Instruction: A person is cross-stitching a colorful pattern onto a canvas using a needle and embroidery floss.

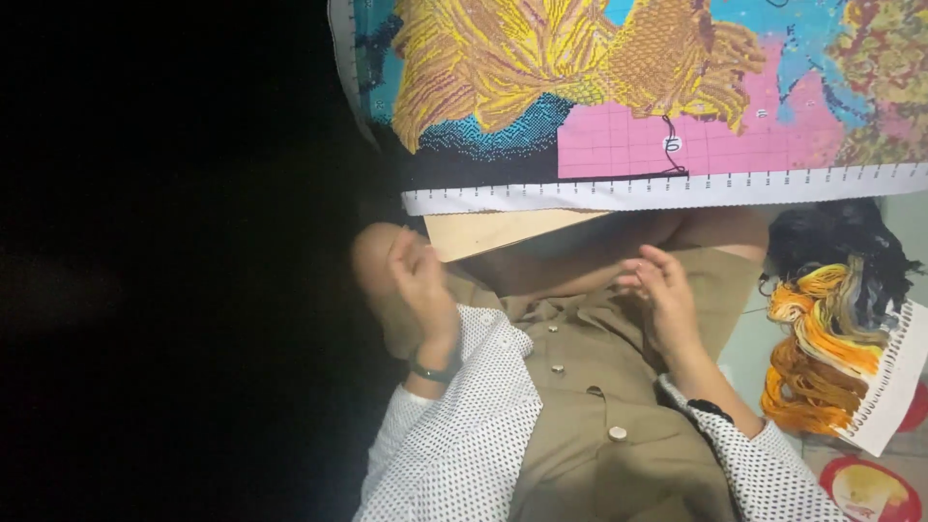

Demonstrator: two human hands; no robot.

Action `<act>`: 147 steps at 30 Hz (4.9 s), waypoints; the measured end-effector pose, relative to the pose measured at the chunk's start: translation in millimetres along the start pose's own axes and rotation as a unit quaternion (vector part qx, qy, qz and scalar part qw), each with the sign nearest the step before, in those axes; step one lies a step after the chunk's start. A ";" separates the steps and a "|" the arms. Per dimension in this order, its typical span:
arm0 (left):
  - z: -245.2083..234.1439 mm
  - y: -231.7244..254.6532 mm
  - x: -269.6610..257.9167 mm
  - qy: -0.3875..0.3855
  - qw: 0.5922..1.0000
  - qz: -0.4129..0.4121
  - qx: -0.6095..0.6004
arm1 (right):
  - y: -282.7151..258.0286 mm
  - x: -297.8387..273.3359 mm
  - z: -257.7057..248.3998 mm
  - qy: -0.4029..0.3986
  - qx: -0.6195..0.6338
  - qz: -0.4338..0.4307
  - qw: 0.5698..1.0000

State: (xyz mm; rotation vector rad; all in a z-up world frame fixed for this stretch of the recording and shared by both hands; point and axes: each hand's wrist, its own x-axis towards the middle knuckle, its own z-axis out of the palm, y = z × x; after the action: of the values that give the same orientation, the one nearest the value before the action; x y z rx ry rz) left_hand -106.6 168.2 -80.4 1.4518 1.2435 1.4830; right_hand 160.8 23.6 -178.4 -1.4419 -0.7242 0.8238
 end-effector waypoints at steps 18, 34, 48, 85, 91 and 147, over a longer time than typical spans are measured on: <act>10.1 -55.1 54.7 -0.026 0.948 -0.316 0.021 | 41.6 148.9 -10.3 0.159 0.442 0.165 0.868; 6.2 -38.2 70.7 -0.142 0.913 -0.343 0.171 | 74.6 143.1 -28.0 0.080 0.384 0.175 0.903; 117.1 2.7 105.6 -0.435 0.821 0.220 0.296 | 10.3 60.5 -25.3 -0.096 0.228 0.219 0.944; 291.0 -66.7 89.0 -0.408 0.822 0.267 0.293 | -61.9 228.8 -17.5 -0.043 -0.509 -0.110 0.852; 271.6 -54.7 98.7 -0.394 0.908 0.108 0.091 | -47.5 233.8 -24.6 -0.047 -0.536 -0.102 0.837; 192.7 31.7 32.2 -0.408 0.879 -0.189 -0.159 | -102.6 157.1 -18.4 0.115 0.083 0.022 0.990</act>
State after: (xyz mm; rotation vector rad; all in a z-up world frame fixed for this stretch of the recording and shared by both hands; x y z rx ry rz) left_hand 83.3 219.4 -58.3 1.2904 0.6536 0.6325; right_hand 266.9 149.0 -85.7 -1.3786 -0.4407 0.7196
